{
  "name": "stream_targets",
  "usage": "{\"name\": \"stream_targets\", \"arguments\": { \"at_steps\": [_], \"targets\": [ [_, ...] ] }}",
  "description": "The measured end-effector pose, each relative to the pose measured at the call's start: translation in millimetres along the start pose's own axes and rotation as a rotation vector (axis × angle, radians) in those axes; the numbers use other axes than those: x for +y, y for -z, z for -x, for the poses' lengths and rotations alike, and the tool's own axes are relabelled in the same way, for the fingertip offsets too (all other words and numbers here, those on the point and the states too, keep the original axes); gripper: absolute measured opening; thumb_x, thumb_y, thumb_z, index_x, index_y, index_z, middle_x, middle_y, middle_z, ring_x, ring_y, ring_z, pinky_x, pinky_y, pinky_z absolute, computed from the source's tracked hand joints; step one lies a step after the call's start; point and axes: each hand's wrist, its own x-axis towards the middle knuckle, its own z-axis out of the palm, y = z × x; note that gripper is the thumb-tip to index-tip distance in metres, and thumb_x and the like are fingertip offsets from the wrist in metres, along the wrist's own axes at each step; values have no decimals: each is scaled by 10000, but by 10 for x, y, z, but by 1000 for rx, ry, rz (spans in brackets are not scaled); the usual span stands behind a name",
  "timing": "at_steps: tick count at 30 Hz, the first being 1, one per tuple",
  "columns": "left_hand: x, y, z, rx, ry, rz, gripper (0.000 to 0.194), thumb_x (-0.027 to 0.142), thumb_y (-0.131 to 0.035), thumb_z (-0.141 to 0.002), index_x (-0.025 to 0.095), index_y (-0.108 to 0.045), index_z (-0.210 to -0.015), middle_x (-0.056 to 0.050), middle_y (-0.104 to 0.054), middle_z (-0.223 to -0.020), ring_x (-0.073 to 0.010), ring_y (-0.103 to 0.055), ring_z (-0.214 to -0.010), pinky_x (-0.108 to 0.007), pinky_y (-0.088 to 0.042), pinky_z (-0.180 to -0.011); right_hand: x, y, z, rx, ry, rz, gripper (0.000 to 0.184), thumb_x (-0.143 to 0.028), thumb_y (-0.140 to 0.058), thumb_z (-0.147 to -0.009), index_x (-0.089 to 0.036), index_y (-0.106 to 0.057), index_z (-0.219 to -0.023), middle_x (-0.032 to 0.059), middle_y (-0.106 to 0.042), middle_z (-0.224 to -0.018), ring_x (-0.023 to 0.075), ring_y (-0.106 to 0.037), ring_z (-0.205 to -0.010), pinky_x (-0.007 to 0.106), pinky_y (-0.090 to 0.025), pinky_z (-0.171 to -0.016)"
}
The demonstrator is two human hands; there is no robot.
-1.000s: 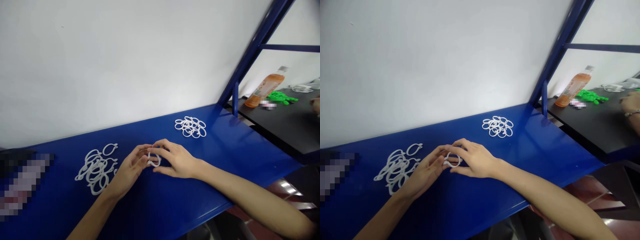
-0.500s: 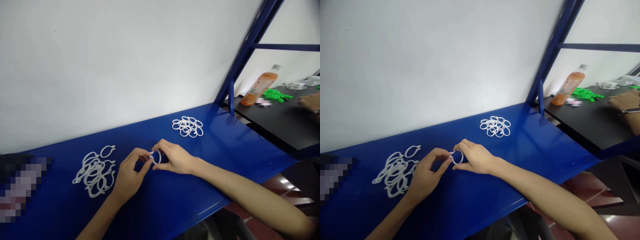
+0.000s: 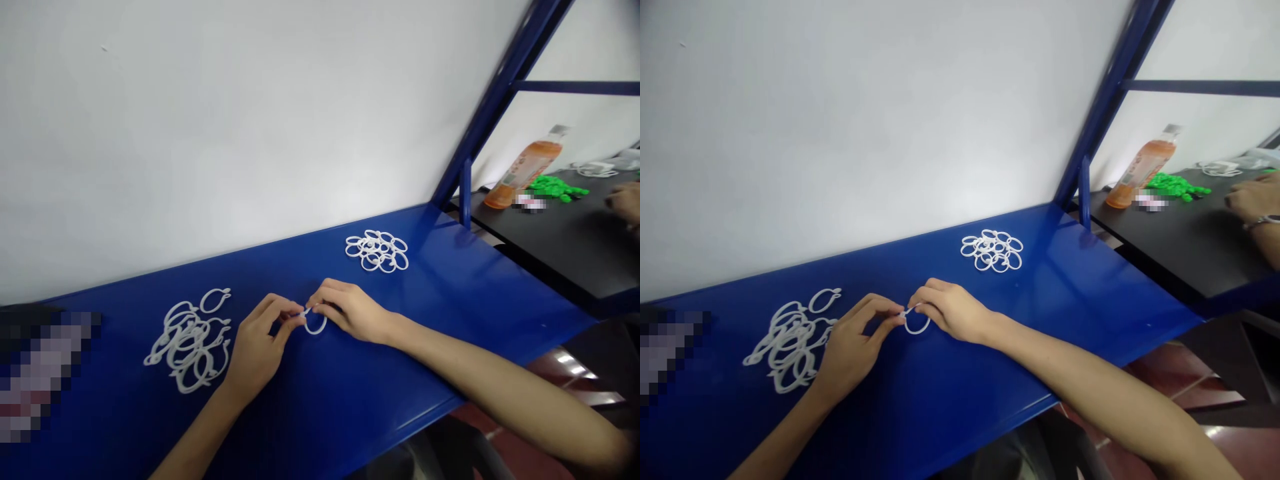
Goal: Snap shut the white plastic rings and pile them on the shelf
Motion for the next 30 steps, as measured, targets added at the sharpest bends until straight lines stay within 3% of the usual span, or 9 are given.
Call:
{"name": "stream_targets", "arguments": {
  "at_steps": [9, 19, 30],
  "targets": [
    [5, -60, 71, -28, -130, -32, 163, 158, -561, -904, 236, -627, -777, 26, -657, -814, -120, -631, -775, -237, -495, -744, -68, 31, 46, -79, 34, 12, 213, -169, -423, -1026, -167, -630, -980, 60, -631, -955, 139, -614, -826, 279, -537, -761],
    [-19, -30, 77, 20, -291, -4, 210, 108, -542, -931, 237, -647, -803, 30, -686, -768, -116, -627, -747, -242, -511, -717, -88, 54, 47, -70, 70, -22, 194, -149, -448, -1016, -152, -632, -953, 55, -628, -922, 138, -614, -812, 260, -527, -748],
    [4, -41, 90, -18, -269, 20, 248, 80, -526, -928, 221, -612, -742, 43, -674, -731, -113, -611, -746, -251, -482, -731, -105, 52, 96, -105, 164, 43, 257, -187, -392, -1044, -150, -633, -962, 59, -601, -881, 150, -566, -794, 266, -504, -738]
  ]
}}
